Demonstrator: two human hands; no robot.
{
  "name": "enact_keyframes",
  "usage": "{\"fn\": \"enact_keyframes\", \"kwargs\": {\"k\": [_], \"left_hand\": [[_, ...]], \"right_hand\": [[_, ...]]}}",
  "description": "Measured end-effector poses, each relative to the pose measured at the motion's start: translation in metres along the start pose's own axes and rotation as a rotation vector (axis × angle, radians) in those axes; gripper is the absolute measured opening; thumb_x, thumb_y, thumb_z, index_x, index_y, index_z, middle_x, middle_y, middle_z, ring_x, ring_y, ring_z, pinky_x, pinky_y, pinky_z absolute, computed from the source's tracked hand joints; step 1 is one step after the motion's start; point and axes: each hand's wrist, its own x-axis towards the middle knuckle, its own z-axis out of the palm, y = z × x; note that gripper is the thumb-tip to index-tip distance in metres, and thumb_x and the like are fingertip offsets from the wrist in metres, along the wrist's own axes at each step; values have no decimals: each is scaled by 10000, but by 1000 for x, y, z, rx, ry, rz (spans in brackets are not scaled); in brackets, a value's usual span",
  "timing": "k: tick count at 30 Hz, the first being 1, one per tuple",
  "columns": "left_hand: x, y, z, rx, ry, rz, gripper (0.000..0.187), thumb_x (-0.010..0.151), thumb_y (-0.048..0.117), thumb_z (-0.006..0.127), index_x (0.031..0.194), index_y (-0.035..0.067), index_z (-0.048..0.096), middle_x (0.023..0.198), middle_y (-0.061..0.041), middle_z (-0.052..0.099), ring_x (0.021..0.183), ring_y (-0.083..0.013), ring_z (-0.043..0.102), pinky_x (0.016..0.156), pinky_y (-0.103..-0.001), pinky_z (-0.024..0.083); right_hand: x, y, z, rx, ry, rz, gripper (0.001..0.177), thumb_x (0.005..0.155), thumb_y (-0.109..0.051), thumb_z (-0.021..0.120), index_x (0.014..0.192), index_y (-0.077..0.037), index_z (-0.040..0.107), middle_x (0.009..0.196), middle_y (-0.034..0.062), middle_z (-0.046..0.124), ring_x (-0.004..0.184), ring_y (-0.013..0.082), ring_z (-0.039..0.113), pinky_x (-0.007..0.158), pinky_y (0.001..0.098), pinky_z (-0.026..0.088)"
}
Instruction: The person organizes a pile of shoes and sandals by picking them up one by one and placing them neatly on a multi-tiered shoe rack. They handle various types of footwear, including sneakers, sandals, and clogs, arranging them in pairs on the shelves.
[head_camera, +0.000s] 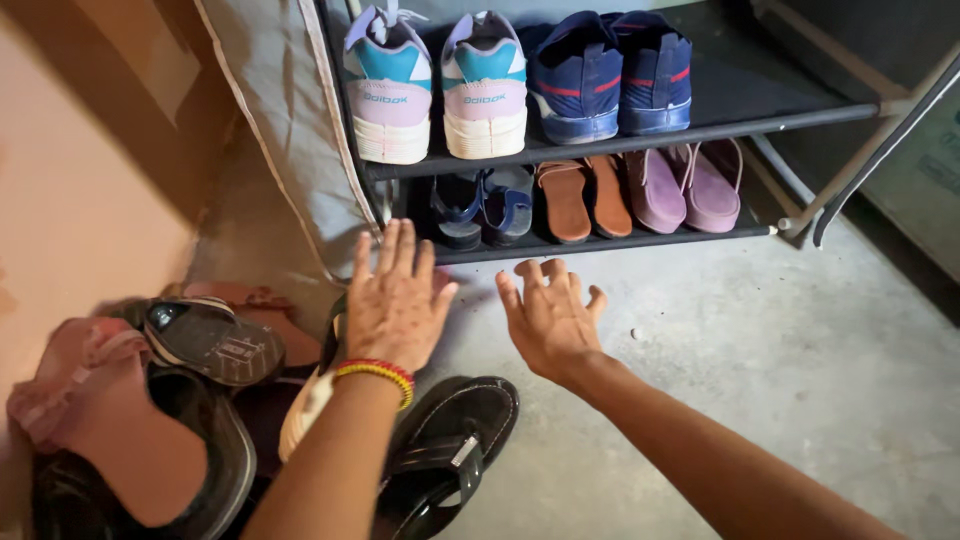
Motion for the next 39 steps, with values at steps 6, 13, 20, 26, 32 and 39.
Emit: {"fn": "enact_keyframes", "kwargs": {"k": [6, 13, 20, 26, 32, 39], "left_hand": [[-28, -42, -18, 88, -110, -52, 662, 973, 554, 441, 1469, 117, 480, 1602, -134, 356, 1509, -277, 245, 1224, -488, 123], [-62, -83, -32, 113, -119, -207, 702, 956, 582, 434, 1477, 113, 457, 1588, -129, 350, 1500, -276, 227, 1211, -487, 117], [-95, -118, -21, 79, -78, -353, 713, 978, 584, 430, 1491, 90, 456, 1600, -121, 360, 1504, -277, 257, 1231, -503, 128], [-125, -151, -22, 157, -116, -482, 745, 932, 551, 505, 1483, 57, 424, 1561, -158, 378, 1463, -327, 283, 1188, -530, 152], [-140, -161, -31, 85, 11, -609, 760, 911, 511, 587, 1459, 3, 445, 1538, -193, 410, 1468, -327, 320, 1165, -510, 245], [-146, -152, -30, -33, 84, -807, 786, 871, 399, 661, 1499, -20, 442, 1511, -186, 433, 1407, -354, 390, 1132, -532, 314]], "right_hand": [[-2, -8, -3, 23, -55, -40, 467, 1023, -497, 383, 1264, -172, 616, 1287, 134, 582, 1243, 330, 532, 1104, 665, 226], [-5, -44, 12, 102, -98, -107, 430, 1020, -471, 418, 1223, -161, 637, 1282, 128, 599, 1238, 324, 545, 1082, 664, 250], [-20, -113, 44, 222, 18, -410, 340, 982, -382, 537, 1150, -113, 659, 1200, 121, 631, 1182, 346, 561, 993, 579, 366], [-23, -156, 70, 227, 152, -667, 269, 902, -211, 659, 1118, -51, 656, 1148, 160, 626, 1126, 377, 568, 950, 509, 426], [-10, -178, 102, 102, 31, -747, 258, 842, -132, 672, 1078, -29, 669, 1191, 214, 636, 1123, 384, 590, 990, 476, 434], [-13, -188, 114, -128, -90, -682, 258, 770, -219, 710, 995, -92, 720, 1137, 143, 692, 1238, 317, 565, 1120, 519, 281]]}}
